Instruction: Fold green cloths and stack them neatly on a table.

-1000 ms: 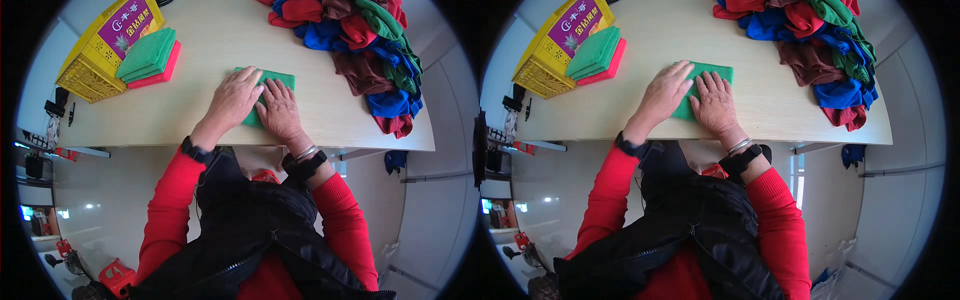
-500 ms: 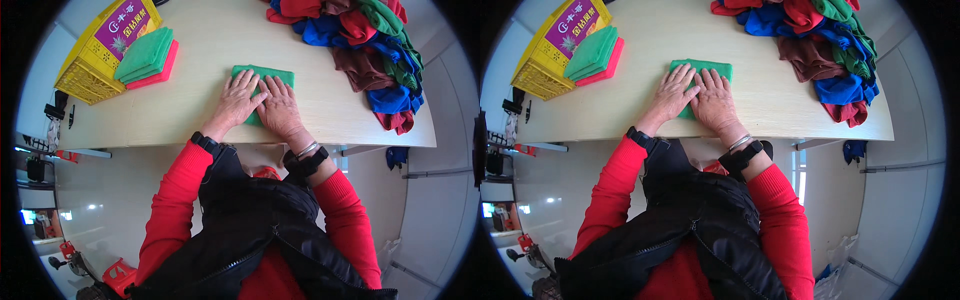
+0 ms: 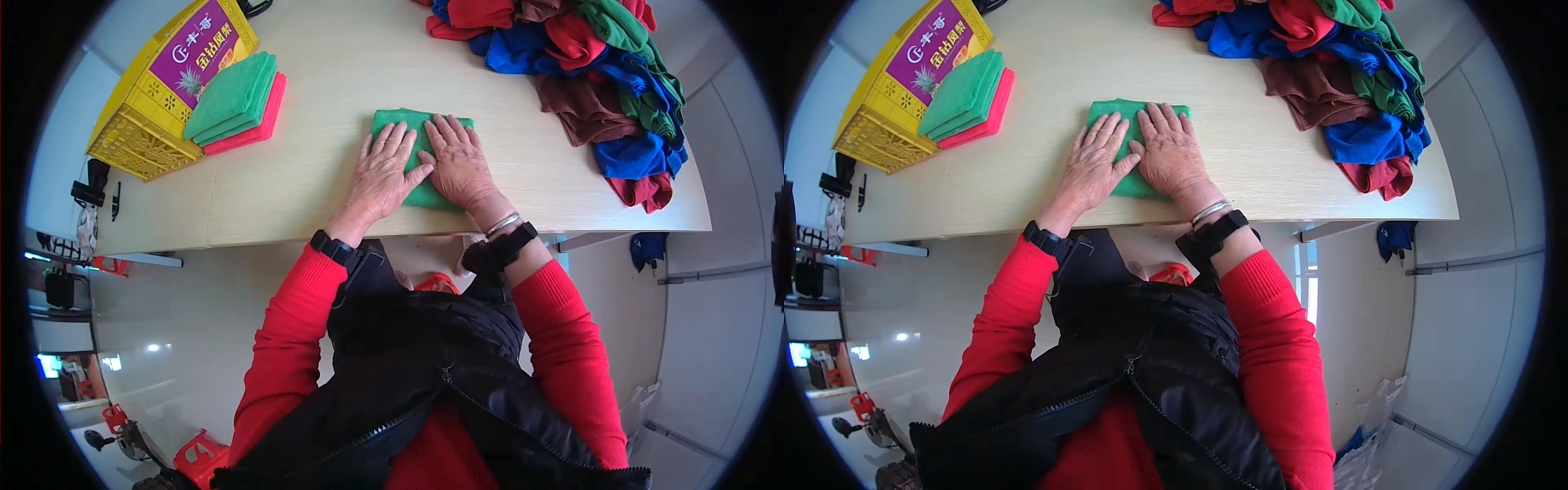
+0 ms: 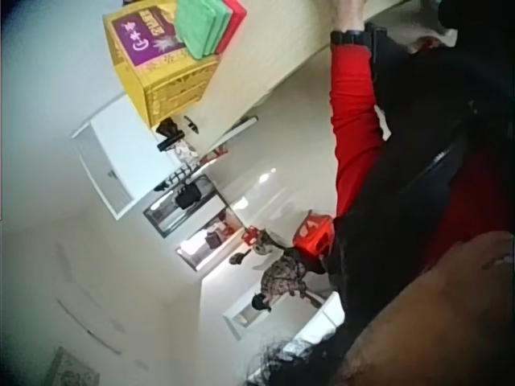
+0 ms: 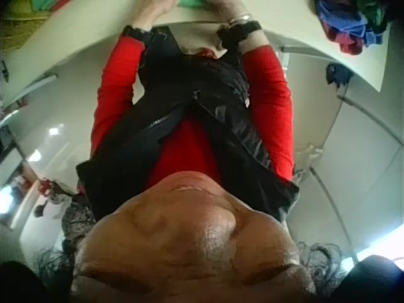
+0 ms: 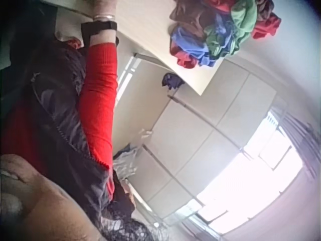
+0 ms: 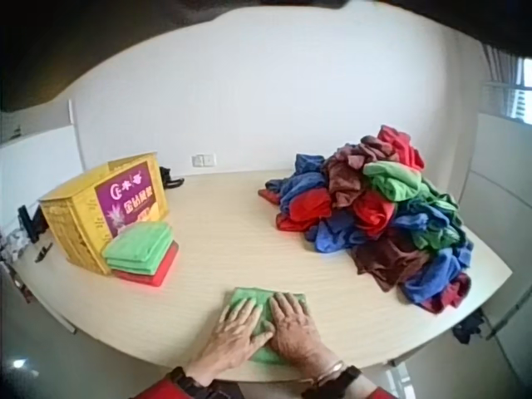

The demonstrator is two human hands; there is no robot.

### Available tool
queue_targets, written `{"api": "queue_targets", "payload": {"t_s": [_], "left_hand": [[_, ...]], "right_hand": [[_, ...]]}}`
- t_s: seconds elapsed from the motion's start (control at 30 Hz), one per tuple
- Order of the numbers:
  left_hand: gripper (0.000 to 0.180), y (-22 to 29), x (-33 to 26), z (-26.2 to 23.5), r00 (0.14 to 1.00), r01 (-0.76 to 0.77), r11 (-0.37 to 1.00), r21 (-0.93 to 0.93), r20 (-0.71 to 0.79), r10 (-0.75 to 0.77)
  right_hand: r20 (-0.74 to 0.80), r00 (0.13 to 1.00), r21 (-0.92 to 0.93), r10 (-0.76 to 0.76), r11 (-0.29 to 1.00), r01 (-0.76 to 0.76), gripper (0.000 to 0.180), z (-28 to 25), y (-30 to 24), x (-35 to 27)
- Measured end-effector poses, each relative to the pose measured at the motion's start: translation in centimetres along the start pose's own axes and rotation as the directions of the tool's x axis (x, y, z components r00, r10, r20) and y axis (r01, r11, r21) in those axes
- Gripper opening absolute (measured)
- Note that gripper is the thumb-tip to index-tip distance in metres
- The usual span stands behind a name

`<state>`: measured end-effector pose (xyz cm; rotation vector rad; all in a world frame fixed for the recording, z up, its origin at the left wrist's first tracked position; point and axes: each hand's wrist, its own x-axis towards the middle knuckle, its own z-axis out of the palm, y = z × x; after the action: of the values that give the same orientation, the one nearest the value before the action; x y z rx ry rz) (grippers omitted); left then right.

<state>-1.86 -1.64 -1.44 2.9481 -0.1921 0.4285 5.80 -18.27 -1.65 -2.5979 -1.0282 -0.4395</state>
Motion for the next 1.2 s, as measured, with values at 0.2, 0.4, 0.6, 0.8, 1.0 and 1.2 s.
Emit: {"api": "queue_targets", "payload": {"t_s": [0.2,0.4,0.6,0.8,1.0,1.2], "left_hand": [[0.068,0.6,-0.1,-0.4,0.99,-0.033,0.999,-0.014,-0.139,0.031],[0.026,2.4,-5.3,-4.5,0.897,-0.097,0.954,-0.284,-0.439,-0.04],[0.029,4.4,-14.2,-3.4,0.927,0.361,0.435,-0.825,0.266,-0.263],[0.046,2.9,-15.6,-3.1,0.828,0.406,-0.457,-0.791,0.53,-0.182],[0.05,2.4,-17.4,-3.0,0.779,0.142,-0.691,-0.709,0.511,-0.365],[0.049,1.3,-17.8,-7.6,0.682,0.004,-0.518,-0.856,0.381,-0.624]], "right_hand": [[-0.023,1.0,-0.022,-0.002,1.0,0.001,0.057,-0.3,-0.1,-0.9],[0.052,0.997,-0.068,-0.055,0.996,0.058,0.058,-2.9,0.9,0.1],[0.229,0.973,-0.019,-0.003,1.0,0.007,0.059,-2.5,0.8,3.0],[0.191,0.981,0.05,-0.039,0.998,0.03,0.058,-2.2,-4.1,-0.4],[0.103,0.983,0.209,-0.154,0.969,0.13,0.056,-3.3,-8.1,-3.8],[-0.095,0.995,0.371,-0.022,0.927,0.055,0.047,-3.5,-3.3,-5.2]]}}
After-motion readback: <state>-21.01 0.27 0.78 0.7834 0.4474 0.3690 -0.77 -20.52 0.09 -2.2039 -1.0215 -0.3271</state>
